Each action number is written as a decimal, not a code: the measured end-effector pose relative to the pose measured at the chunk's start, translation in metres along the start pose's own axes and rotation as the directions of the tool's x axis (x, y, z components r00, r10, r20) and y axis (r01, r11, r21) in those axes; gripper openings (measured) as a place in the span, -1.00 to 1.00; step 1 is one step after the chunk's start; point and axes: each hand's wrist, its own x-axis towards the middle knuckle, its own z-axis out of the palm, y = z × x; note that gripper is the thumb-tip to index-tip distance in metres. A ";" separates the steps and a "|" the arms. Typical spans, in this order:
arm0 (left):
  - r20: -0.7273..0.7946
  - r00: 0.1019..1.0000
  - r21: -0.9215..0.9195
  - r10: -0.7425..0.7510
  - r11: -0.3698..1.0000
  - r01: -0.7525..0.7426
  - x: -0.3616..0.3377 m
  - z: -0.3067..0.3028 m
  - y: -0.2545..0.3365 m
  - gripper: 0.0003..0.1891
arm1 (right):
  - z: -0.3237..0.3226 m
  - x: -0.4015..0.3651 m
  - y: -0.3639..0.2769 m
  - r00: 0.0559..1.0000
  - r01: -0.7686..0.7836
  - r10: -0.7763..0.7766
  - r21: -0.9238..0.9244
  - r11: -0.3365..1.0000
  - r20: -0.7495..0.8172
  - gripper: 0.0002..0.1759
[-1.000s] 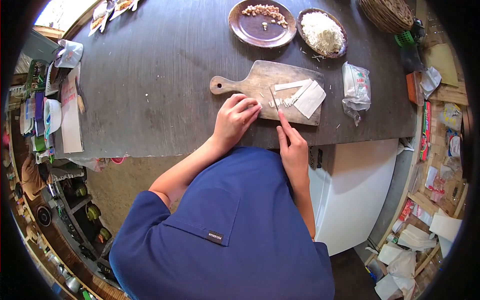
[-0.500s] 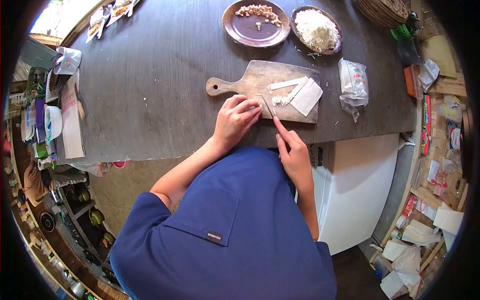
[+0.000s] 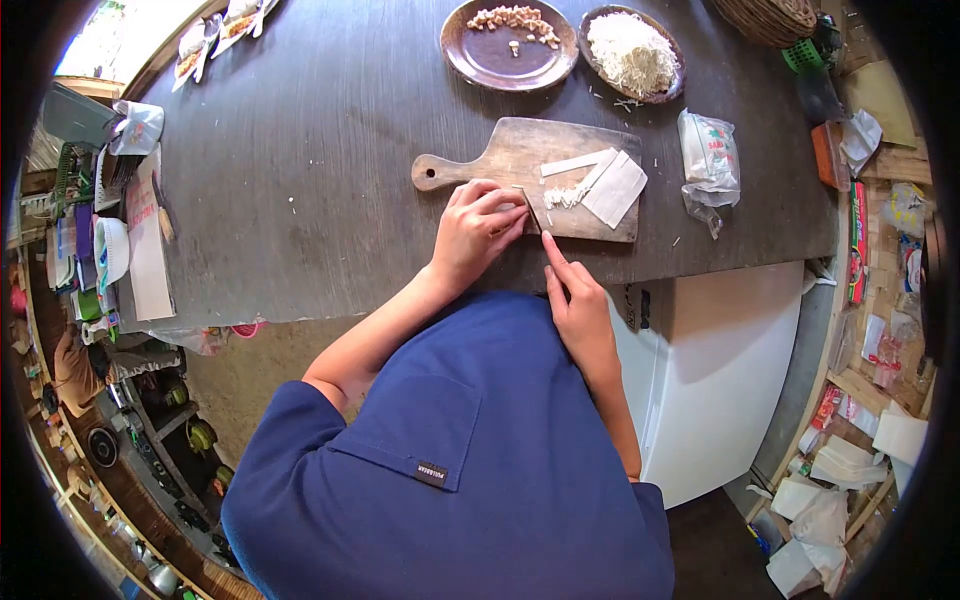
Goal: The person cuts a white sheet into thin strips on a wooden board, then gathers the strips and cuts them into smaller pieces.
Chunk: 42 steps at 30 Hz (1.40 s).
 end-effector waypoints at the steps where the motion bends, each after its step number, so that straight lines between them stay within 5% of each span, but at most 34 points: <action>1: -0.002 1.000 -0.013 -0.003 1.000 0.003 0.001 0.000 0.000 -0.84 | 0.003 0.002 0.002 1.000 -0.004 0.004 -0.001 1.000 -0.003 -0.41; 10: -0.049 0.998 -0.043 -0.026 0.999 0.024 -0.004 0.000 -0.002 -0.84 | 0.007 0.028 -0.007 0.983 0.149 -0.142 0.057 0.987 -0.118 -0.45; 16: -0.043 0.999 0.002 -0.022 1.000 0.022 -0.008 -0.001 -0.001 -0.82 | -0.016 0.003 -0.011 0.999 0.009 -0.008 0.029 1.000 -0.046 -0.46; 29: -0.012 0.999 0.025 -0.032 0.999 0.032 -0.001 0.001 -0.001 -0.84 | -0.007 -0.006 -0.003 1.000 -0.010 0.008 -0.052 0.999 -0.027 -0.42; 35: -0.045 0.998 0.012 -0.039 0.999 0.040 -0.002 0.004 0.000 -0.82 | 0.003 0.015 0.003 0.986 0.125 -0.110 0.128 0.984 -0.124 -0.44; 42: -0.059 0.997 0.020 -0.045 0.999 0.046 -0.005 0.004 -0.002 -0.82 | -0.009 -0.005 -0.003 0.999 0.020 -0.018 0.030 0.999 -0.048 -0.44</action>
